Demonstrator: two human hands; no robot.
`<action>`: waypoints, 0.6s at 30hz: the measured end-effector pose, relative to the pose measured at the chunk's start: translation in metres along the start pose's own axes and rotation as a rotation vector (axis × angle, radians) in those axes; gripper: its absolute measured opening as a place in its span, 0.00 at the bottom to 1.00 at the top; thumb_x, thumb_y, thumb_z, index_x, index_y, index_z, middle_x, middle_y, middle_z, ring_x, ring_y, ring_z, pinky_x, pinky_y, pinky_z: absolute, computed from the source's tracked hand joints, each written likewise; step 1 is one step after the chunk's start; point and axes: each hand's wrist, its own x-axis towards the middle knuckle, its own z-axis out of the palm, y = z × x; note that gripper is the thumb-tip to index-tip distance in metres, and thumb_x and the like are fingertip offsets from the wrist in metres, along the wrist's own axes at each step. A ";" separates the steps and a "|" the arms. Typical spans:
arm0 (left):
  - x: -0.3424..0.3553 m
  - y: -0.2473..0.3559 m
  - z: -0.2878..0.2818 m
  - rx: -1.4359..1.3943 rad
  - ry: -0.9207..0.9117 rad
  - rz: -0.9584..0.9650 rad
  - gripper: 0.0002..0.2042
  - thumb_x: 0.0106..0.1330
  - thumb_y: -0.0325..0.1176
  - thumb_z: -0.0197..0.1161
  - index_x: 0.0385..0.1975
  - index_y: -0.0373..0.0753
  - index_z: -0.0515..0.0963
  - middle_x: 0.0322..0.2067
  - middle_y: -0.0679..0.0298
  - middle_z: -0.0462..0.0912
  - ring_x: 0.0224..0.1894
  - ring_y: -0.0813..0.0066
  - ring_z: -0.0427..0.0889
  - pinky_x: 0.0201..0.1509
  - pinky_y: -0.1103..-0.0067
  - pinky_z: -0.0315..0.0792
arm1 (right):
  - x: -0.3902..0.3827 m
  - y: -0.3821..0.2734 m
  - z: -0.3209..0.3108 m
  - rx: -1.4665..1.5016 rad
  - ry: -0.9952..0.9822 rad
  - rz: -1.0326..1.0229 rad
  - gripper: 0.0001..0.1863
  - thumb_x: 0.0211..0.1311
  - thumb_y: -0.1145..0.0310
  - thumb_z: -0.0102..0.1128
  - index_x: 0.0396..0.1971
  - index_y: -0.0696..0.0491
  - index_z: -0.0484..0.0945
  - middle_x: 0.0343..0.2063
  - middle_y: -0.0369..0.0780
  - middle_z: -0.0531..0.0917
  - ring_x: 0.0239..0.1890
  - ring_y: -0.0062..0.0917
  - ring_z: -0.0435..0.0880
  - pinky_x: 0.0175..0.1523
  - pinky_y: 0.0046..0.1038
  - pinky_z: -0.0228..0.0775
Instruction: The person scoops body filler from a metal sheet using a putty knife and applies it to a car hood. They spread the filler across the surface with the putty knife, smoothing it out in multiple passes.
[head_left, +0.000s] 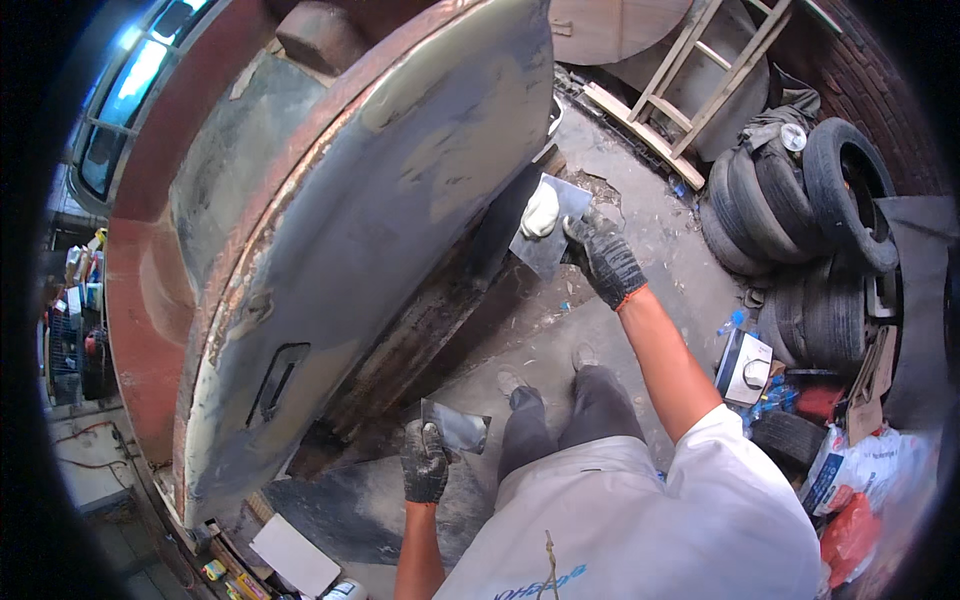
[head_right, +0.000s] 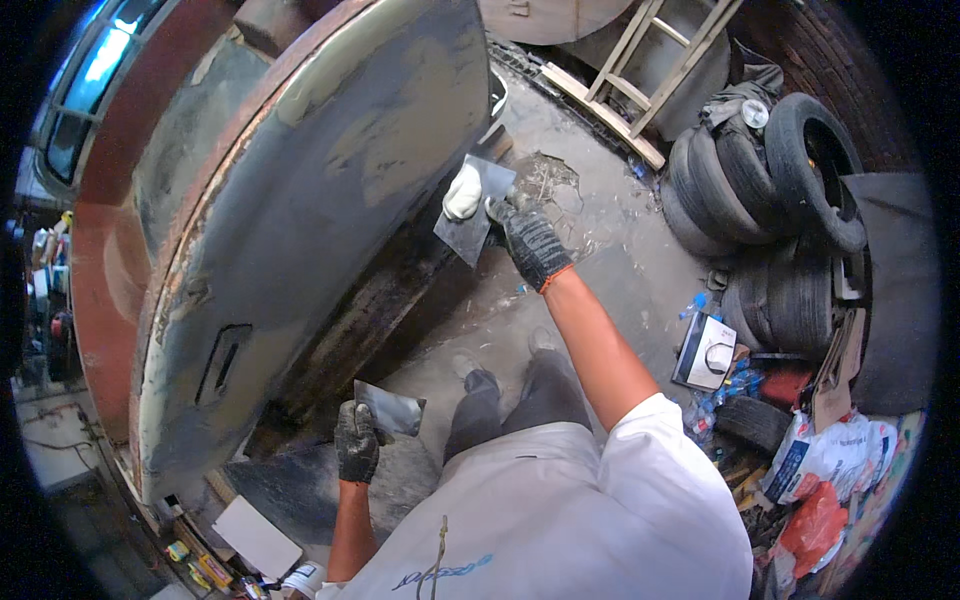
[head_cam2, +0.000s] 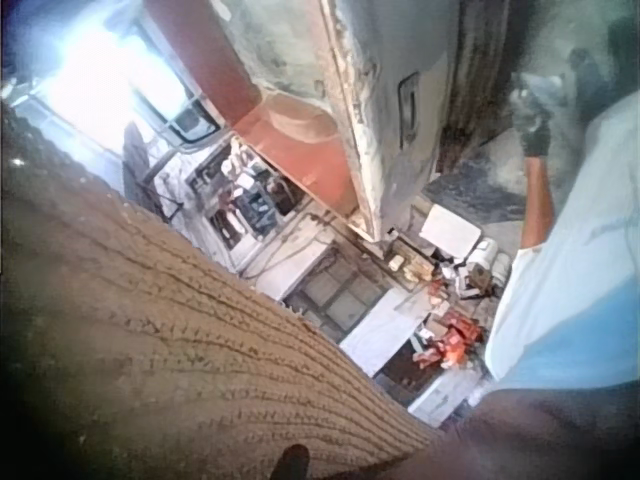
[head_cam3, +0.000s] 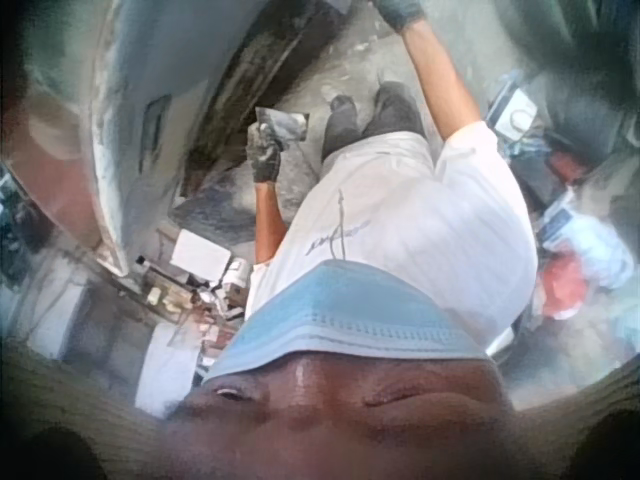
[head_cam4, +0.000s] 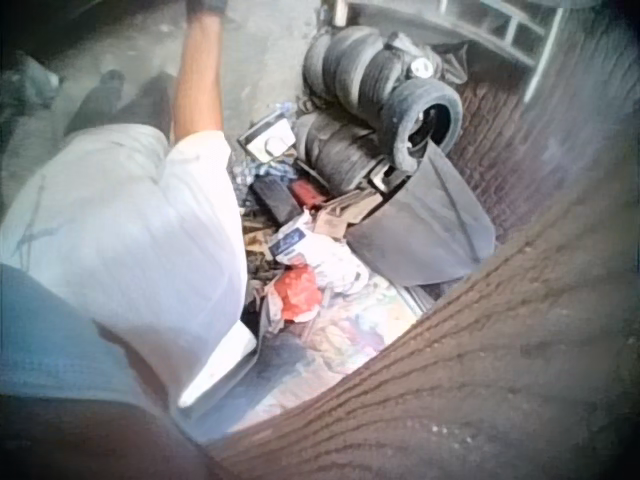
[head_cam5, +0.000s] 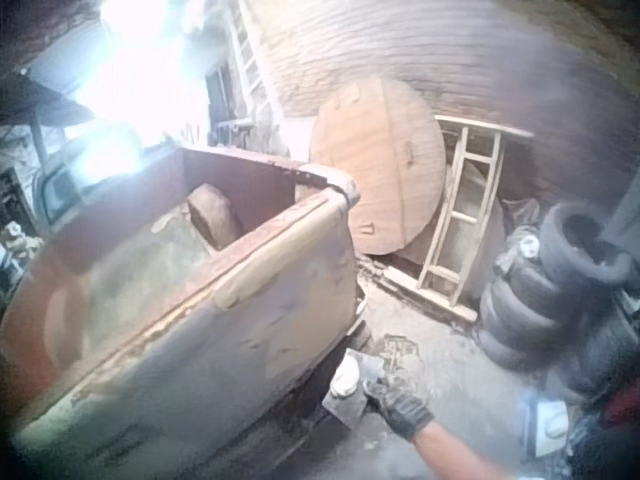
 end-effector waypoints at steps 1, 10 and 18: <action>0.003 -0.006 0.004 -0.020 -0.003 -0.014 0.15 0.81 0.42 0.48 0.40 0.36 0.72 0.21 0.61 0.77 0.19 0.72 0.81 0.25 0.72 0.74 | 0.006 0.000 0.001 0.023 -0.025 0.030 0.22 0.71 0.60 0.62 0.58 0.55 0.74 0.43 0.36 0.82 0.43 0.22 0.82 0.47 0.29 0.79; 0.012 -0.062 0.065 -0.686 0.099 -0.213 0.14 0.76 0.41 0.59 0.52 0.39 0.71 0.41 0.59 0.83 0.38 0.61 0.89 0.41 0.67 0.85 | 0.056 -0.026 -0.015 -0.274 -0.221 -0.202 0.22 0.70 0.66 0.62 0.60 0.57 0.73 0.48 0.39 0.82 0.47 0.23 0.82 0.53 0.29 0.79; 0.124 -0.191 0.087 -1.234 0.416 -0.476 0.17 0.75 0.34 0.60 0.60 0.41 0.70 0.53 0.55 0.81 0.53 0.52 0.84 0.53 0.59 0.82 | 0.092 -0.002 -0.060 -0.256 -0.262 -0.223 0.16 0.71 0.63 0.61 0.53 0.54 0.78 0.44 0.36 0.83 0.43 0.20 0.82 0.46 0.25 0.78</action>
